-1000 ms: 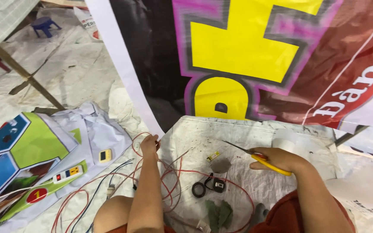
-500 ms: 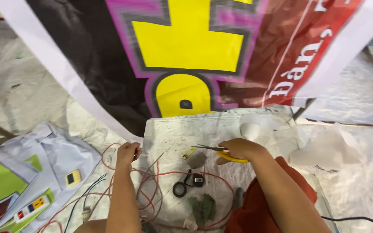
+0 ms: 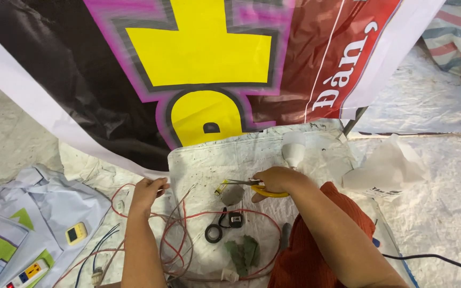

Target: Stripping insulation from electrical wires and twisting them together to create connections.

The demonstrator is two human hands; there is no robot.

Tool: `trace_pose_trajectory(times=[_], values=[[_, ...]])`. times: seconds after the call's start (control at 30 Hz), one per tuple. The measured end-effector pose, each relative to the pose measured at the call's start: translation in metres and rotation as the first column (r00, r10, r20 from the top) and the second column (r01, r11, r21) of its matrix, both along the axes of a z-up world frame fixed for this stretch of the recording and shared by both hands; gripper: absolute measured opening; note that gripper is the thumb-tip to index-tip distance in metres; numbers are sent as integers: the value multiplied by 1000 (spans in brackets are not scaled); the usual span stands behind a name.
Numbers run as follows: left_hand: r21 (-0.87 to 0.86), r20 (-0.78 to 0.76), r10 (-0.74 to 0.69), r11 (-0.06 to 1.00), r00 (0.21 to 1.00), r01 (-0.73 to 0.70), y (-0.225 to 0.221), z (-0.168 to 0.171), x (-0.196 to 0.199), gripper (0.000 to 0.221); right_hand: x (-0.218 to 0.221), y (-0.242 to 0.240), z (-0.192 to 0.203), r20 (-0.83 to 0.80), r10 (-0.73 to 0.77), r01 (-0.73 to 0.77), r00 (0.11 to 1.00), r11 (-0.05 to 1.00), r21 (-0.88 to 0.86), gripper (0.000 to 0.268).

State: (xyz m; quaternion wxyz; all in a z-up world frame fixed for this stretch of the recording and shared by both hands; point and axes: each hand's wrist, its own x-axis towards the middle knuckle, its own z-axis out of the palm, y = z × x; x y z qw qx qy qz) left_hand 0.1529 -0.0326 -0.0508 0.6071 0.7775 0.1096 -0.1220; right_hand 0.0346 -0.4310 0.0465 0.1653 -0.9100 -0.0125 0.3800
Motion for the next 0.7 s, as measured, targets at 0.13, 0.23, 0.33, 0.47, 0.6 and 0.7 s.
trace_pose_trajectory(times=[0.13, 0.23, 0.33, 0.47, 0.6, 0.7], values=[[130, 1, 108, 986, 994, -107, 35, -55, 20, 38, -5, 1, 8, -16, 3, -3, 1000, 1000, 14, 108], [371, 85, 177, 908, 981, -196, 66, -100, 38, 23, -13, 13, 43, -8, 30, -30, 1000, 1000, 2, 90], [475, 139, 295, 818, 945, -325, 81, -108, 41, 19, -13, 17, 50, 10, 33, -32, 999, 999, -29, 68], [518, 213, 363, 745, 907, -420, 91, -104, 40, 21, -6, 9, 23, 0, 40, -40, 999, 999, -15, 88], [470, 263, 451, 712, 853, -522, 79, -82, 24, 73, -12, 22, 53, -7, 47, -47, 999, 999, -13, 68], [469, 215, 436, 739, 874, -484, 69, -75, 12, 82, -12, 19, 46, -6, 39, -39, 999, 999, -17, 63]])
